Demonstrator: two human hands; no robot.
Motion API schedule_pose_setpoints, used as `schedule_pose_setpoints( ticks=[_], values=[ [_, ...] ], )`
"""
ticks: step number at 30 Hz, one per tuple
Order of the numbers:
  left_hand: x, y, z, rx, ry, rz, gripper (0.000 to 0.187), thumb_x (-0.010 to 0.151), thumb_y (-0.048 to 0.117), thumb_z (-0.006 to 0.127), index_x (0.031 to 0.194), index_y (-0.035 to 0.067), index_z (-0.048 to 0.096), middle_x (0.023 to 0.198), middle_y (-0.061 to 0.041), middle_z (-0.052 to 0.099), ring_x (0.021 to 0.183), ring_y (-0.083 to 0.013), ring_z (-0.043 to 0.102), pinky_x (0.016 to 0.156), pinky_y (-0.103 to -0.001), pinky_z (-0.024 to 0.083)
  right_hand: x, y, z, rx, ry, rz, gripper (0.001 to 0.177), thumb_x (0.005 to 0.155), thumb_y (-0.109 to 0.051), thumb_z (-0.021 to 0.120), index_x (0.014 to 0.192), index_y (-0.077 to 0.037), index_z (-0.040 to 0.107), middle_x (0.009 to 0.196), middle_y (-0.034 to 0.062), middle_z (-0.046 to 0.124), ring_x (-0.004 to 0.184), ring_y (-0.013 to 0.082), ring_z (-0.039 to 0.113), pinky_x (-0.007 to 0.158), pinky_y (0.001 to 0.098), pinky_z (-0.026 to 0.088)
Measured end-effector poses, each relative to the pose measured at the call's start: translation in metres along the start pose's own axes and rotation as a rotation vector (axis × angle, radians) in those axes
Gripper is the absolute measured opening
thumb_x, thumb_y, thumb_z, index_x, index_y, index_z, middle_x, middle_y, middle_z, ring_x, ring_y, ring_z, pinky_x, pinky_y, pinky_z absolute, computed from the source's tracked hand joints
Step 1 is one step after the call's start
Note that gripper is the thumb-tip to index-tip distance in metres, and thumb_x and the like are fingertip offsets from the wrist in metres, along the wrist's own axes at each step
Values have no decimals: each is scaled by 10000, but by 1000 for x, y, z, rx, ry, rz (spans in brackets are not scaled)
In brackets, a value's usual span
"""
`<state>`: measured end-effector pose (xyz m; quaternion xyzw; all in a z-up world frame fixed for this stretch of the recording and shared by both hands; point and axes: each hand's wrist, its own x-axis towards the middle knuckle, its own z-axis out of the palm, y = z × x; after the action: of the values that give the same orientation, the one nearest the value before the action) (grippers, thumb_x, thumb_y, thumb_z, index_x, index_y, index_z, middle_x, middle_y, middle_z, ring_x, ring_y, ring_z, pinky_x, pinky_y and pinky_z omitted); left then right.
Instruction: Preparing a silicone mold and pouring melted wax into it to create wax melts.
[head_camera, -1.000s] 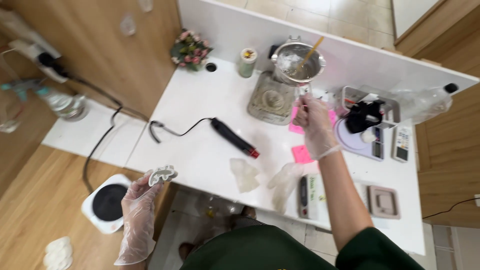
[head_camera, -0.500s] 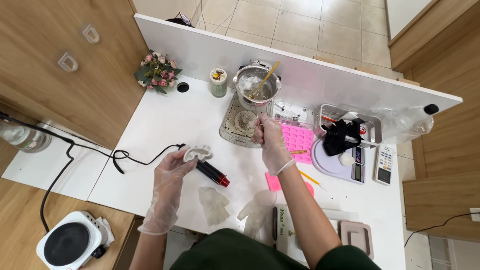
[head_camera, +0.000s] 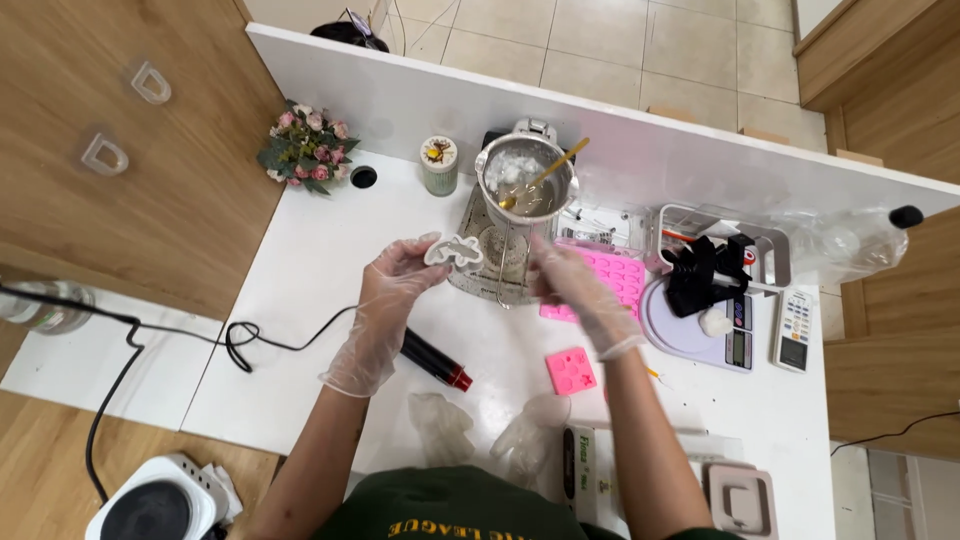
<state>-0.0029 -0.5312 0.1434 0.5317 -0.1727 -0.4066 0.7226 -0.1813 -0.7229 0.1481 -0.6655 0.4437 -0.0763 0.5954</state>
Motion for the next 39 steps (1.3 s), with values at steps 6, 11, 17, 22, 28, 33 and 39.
schedule_pose_setpoints(
  ticks=[6, 11, 17, 22, 28, 33, 39],
  values=[
    [22, 1, 3, -8, -58, -23, 350, 839, -53, 723, 1180, -32, 646, 1113, -115, 727, 1026, -158, 700, 963, -291, 572, 44, -30, -76, -106, 408, -112, 515, 958, -520, 639, 1145, -40, 650, 788, 34, 647, 648, 104, 560, 558, 271, 454],
    [30, -10, -3, 11, -79, -42, 327, 861, -29, 718, 1181, -29, 648, 1109, -107, 729, 1027, -159, 701, 945, -291, 569, 96, -44, -91, -114, 460, -249, 562, 937, -396, 704, 1363, -64, 548, 803, 32, 606, 630, 113, 526, 495, 288, 407],
    [26, 5, 0, -28, -125, -2, 327, 867, -44, 732, 1180, -33, 636, 1125, -115, 722, 1027, -161, 693, 950, -290, 565, 116, -56, -82, -206, 449, -236, 333, 990, -363, 703, 1096, -49, 734, 809, -20, 672, 692, 53, 571, 599, 243, 455],
    [20, 11, 5, -9, -112, -13, 346, 861, -43, 712, 1198, -11, 636, 1148, -102, 714, 1052, -148, 685, 970, -280, 554, 122, -53, -80, 90, 355, -478, 103, 922, -143, 775, 913, -43, 755, 794, 3, 705, 711, 58, 634, 633, 214, 486],
    [18, 8, 14, -16, -121, -9, 332, 871, -45, 716, 1189, -12, 626, 1162, -103, 710, 1060, -151, 689, 983, -283, 552, 87, -59, -69, 109, 249, -383, 67, 958, -96, 753, 924, -40, 766, 754, 15, 726, 617, 40, 606, 528, 191, 422],
    [14, 11, 23, -45, -155, -12, 327, 866, -50, 717, 1180, -12, 634, 1148, -108, 718, 1056, -159, 702, 994, -294, 565, 73, -40, -69, 20, 340, -460, 152, 1024, -96, 639, 989, -20, 765, 757, 35, 716, 608, 54, 571, 532, 206, 430],
    [16, 5, 29, -25, -172, 0, 346, 856, -50, 735, 1189, -5, 653, 1122, -94, 729, 1043, -149, 693, 972, -283, 559, 61, -26, -56, 254, 396, -408, 163, 978, -47, 577, 981, 14, 728, 748, 50, 712, 604, 72, 610, 540, 208, 481]
  ],
)
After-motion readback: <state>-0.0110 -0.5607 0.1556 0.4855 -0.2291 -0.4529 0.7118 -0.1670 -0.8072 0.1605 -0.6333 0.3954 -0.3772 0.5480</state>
